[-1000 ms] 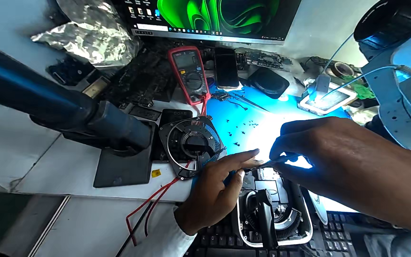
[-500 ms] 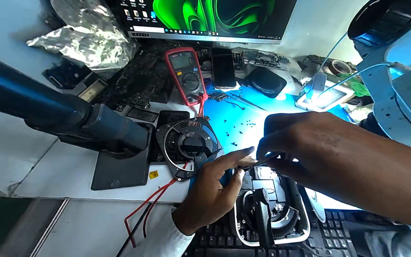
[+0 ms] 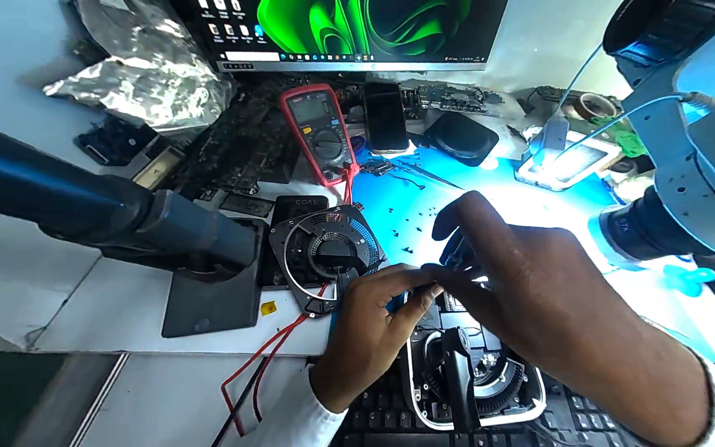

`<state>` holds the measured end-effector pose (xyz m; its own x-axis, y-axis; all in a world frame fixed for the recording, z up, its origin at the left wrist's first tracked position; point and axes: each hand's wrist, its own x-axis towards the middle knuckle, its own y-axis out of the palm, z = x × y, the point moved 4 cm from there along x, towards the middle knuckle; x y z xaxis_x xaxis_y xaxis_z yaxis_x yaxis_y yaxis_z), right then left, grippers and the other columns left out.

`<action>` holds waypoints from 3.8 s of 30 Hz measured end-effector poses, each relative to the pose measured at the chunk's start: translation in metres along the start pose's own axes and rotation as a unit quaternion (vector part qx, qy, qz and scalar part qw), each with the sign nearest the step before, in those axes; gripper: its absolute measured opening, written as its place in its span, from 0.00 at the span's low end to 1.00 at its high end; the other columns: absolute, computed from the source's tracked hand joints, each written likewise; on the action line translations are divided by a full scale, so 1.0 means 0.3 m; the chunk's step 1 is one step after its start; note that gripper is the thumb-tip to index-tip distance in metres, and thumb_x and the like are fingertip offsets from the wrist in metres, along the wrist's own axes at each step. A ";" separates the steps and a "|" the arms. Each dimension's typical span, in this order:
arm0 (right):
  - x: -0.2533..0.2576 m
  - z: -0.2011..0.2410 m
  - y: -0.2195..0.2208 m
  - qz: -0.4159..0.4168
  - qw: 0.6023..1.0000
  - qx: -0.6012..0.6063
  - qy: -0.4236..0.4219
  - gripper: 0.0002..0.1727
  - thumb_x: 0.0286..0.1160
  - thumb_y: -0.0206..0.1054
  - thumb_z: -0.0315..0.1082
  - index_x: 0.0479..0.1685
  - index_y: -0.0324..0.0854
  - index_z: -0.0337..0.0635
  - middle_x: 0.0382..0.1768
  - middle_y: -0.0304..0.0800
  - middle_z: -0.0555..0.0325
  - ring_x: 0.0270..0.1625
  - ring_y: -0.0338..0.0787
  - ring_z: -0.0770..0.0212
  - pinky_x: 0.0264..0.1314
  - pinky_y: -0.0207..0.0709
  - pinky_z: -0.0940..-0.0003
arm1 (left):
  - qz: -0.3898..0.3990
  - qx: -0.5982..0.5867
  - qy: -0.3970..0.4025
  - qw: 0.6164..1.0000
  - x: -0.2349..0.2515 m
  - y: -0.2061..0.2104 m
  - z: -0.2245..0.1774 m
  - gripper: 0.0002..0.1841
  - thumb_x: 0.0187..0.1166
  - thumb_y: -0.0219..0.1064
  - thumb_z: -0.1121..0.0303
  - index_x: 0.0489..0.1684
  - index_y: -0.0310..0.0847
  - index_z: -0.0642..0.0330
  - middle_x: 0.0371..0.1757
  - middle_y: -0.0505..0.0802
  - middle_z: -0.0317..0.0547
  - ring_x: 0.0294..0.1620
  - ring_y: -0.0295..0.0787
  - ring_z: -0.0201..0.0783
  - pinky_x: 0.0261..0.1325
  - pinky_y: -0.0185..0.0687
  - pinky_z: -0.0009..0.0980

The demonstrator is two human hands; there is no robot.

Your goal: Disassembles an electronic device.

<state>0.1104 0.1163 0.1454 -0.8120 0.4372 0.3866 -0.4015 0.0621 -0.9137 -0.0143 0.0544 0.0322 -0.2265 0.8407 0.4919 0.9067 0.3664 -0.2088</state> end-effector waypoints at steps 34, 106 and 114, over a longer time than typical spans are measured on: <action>-0.020 -0.053 -0.036 0.026 0.999 0.021 -0.032 0.12 0.72 0.68 0.45 0.48 0.77 0.52 0.24 0.78 0.73 0.22 0.80 0.71 0.16 0.69 0.71 | 0.049 0.350 0.051 0.934 -0.034 -0.037 -0.068 0.13 0.74 0.62 0.58 0.33 0.93 0.48 0.63 0.92 0.38 0.57 0.91 0.32 0.52 0.89 0.32; -0.344 -0.140 0.097 -0.235 0.904 0.337 0.121 0.22 0.72 0.71 0.28 0.63 0.71 0.47 0.53 0.92 0.68 0.56 0.93 0.70 0.56 0.92 0.75 | 0.240 0.453 0.053 0.857 0.148 -0.123 -0.301 0.07 0.74 0.62 0.60 0.37 0.85 0.46 0.33 0.82 0.27 0.29 0.79 0.23 0.27 0.78 0.22; -0.329 -0.111 0.025 -0.262 0.937 0.219 0.076 0.40 0.87 0.55 0.36 0.96 0.37 0.49 0.51 0.83 0.68 0.50 0.82 0.80 0.55 0.80 0.81 | 0.250 0.510 -0.026 0.823 -0.066 -0.122 -0.156 0.00 0.66 0.68 0.68 0.28 0.84 0.50 0.24 0.83 0.34 0.20 0.82 0.34 0.19 0.79 0.35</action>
<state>0.2017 0.1034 0.0962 -0.3988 0.5752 0.7142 -0.8902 -0.0556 -0.4523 -0.0264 0.0057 0.0697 0.0460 0.9942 0.0976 0.1278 0.0910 -0.9876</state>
